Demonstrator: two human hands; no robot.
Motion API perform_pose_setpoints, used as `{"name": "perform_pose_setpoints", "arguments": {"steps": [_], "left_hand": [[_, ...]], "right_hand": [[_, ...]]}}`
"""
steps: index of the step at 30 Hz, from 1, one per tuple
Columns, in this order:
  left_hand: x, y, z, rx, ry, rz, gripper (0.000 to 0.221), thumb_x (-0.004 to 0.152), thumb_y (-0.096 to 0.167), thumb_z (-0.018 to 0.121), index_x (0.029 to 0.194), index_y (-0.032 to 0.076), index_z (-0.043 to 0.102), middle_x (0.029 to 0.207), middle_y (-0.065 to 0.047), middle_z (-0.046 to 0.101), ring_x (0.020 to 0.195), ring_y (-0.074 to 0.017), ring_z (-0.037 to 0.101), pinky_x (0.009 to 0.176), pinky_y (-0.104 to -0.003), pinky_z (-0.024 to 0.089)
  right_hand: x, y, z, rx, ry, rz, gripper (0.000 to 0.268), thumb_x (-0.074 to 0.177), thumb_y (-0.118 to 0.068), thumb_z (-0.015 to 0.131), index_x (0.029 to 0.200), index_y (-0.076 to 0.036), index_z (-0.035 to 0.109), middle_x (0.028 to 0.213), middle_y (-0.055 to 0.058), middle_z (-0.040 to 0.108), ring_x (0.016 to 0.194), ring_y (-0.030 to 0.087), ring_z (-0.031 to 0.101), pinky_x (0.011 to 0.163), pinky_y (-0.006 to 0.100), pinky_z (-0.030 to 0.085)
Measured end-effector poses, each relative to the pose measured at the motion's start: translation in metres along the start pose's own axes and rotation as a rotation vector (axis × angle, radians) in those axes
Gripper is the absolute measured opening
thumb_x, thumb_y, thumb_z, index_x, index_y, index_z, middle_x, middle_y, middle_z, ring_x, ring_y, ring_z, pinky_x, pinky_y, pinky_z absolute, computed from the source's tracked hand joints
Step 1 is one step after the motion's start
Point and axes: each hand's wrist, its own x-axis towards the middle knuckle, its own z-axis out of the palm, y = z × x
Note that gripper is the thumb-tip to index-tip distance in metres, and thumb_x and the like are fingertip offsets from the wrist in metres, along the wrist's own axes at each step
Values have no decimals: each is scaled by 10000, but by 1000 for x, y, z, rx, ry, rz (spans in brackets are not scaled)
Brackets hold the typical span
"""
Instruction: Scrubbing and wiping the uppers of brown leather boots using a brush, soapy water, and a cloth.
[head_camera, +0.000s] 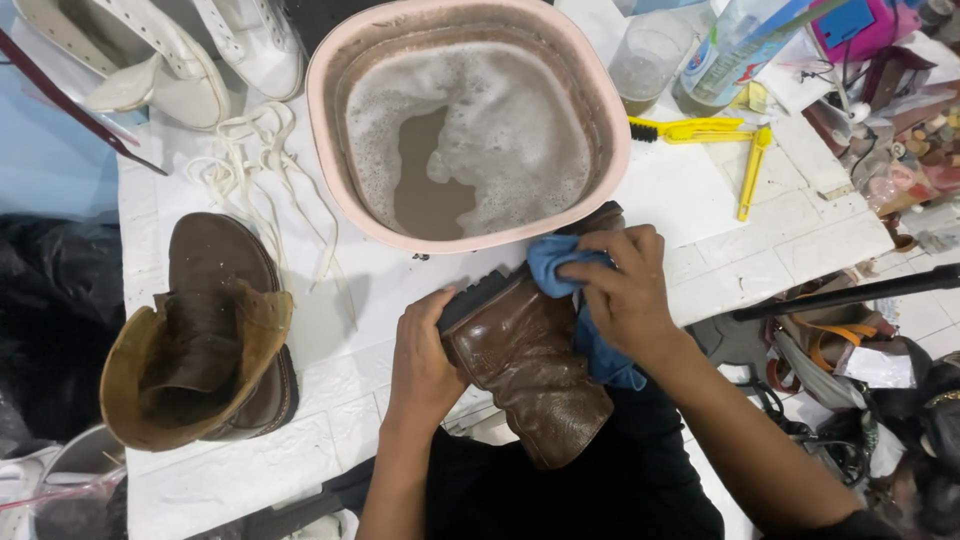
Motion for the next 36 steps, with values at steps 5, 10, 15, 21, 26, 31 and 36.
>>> {"name": "perform_pose_setpoints", "arguments": {"steps": [5, 10, 15, 21, 26, 31, 36], "left_hand": [[-4, -13, 8, 39, 5, 46, 643, 704, 206, 772, 1204, 12, 416, 1106, -127, 518, 1027, -303, 527, 893, -409, 422], [-4, -9, 5, 45, -9, 40, 650, 697, 188, 772, 1206, 16, 408, 1087, -132, 514, 1021, -307, 529, 895, -404, 423], [-1, -11, 7, 60, -3, 15, 688, 663, 230, 800, 1195, 11, 422, 1109, -120, 522, 1030, -283, 536, 897, -396, 430], [0, -9, 4, 16, -11, -17, 692, 657, 197, 801, 1191, -3, 409, 1096, -142, 521, 1030, -317, 537, 917, -429, 419], [5, 9, -11, -5, -69, 128, 566, 777, 0, 641, 1257, -10, 342, 1268, -156, 484, 1121, -302, 499, 966, -373, 424], [6, 9, -4, 33, -40, -30, 696, 628, 145, 816, 1175, -12, 415, 1065, -155, 531, 1007, -318, 546, 917, -442, 433], [6, 6, -3, 38, -47, -35, 695, 620, 126, 810, 1170, -7, 406, 1083, -148, 526, 1027, -317, 542, 924, -437, 431]], "right_hand": [[13, -59, 21, 19, -98, -21, 229, 871, -142, 445, 874, -234, 654, 942, -9, 574, 804, 195, 402, 733, 343, 331], [20, -60, 11, 3, -213, -92, 191, 866, -143, 469, 925, -215, 637, 987, 34, 526, 823, 236, 416, 734, 399, 326], [16, -6, -11, -91, -205, 136, 238, 787, -51, 509, 883, -224, 641, 944, -1, 489, 856, 214, 389, 732, 333, 298], [11, -52, 9, 80, -195, 34, 205, 822, -98, 483, 905, -206, 636, 987, 55, 501, 813, 253, 406, 704, 370, 332], [4, -69, -9, 180, -440, -301, 283, 701, 29, 479, 855, -180, 591, 970, 62, 472, 776, 243, 365, 607, 371, 288], [-18, -5, -3, 7, -241, 54, 148, 784, -92, 525, 794, -196, 631, 889, 52, 548, 740, 283, 491, 654, 383, 368], [-14, -53, 11, 101, -145, 89, 176, 784, -57, 526, 793, -190, 641, 914, 63, 567, 761, 302, 514, 670, 386, 403]]}}
